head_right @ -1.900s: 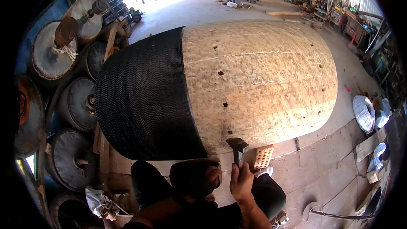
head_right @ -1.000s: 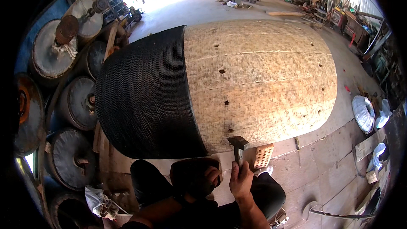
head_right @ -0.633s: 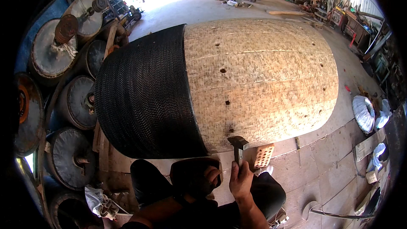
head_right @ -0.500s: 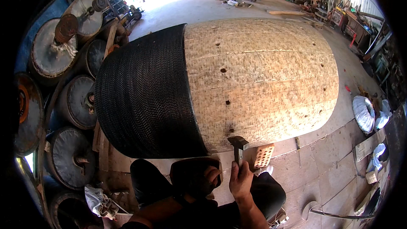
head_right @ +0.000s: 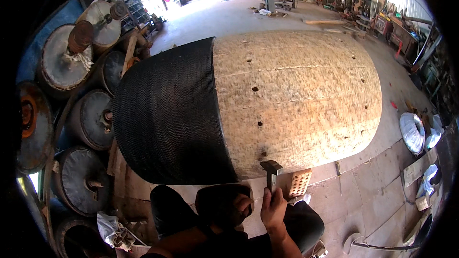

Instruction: The person hammers nails into a large wooden drum cylinder to attach a black mesh material around its side.

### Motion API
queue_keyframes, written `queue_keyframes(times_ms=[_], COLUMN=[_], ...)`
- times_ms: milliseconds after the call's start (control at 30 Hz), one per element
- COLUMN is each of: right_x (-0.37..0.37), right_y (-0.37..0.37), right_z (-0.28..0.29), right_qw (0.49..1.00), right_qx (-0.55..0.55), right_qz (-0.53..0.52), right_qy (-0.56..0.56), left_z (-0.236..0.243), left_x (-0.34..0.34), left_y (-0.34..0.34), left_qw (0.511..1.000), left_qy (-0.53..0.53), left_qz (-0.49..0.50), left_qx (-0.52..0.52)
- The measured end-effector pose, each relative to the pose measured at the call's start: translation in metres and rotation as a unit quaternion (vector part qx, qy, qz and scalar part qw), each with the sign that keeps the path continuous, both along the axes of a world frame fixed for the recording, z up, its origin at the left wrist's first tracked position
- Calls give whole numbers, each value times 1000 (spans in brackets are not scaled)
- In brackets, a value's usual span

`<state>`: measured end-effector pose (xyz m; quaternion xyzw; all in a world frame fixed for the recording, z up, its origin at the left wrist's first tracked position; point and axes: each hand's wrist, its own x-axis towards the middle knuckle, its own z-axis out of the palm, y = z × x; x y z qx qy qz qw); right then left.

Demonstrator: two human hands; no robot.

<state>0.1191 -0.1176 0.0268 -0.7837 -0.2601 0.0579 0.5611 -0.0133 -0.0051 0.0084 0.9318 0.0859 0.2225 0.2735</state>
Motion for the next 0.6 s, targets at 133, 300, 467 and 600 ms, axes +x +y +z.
queue_keyframes(times_ms=[133, 300, 467, 600], right_x=[-2, -3, -4, -5], right_y=[1, 1, 0, 2], right_z=[1, -4, 8, 4], right_qw=[1000, 1000, 1000, 999], right_qx=[15, 17, 18, 31], right_qz=[-8, -14, -1, -5], right_qy=[5, -14, 15, -45], left_z=[9, 6, 5, 4], left_x=[-1, -4, -3, -6], left_y=[-1, -2, -3, -1], left_qw=[1000, 999, 1000, 1000], left_qy=[5, 27, 7, -3], left_qz=[5, 9, 4, -1], left_qx=[28, 27, 17, 0])
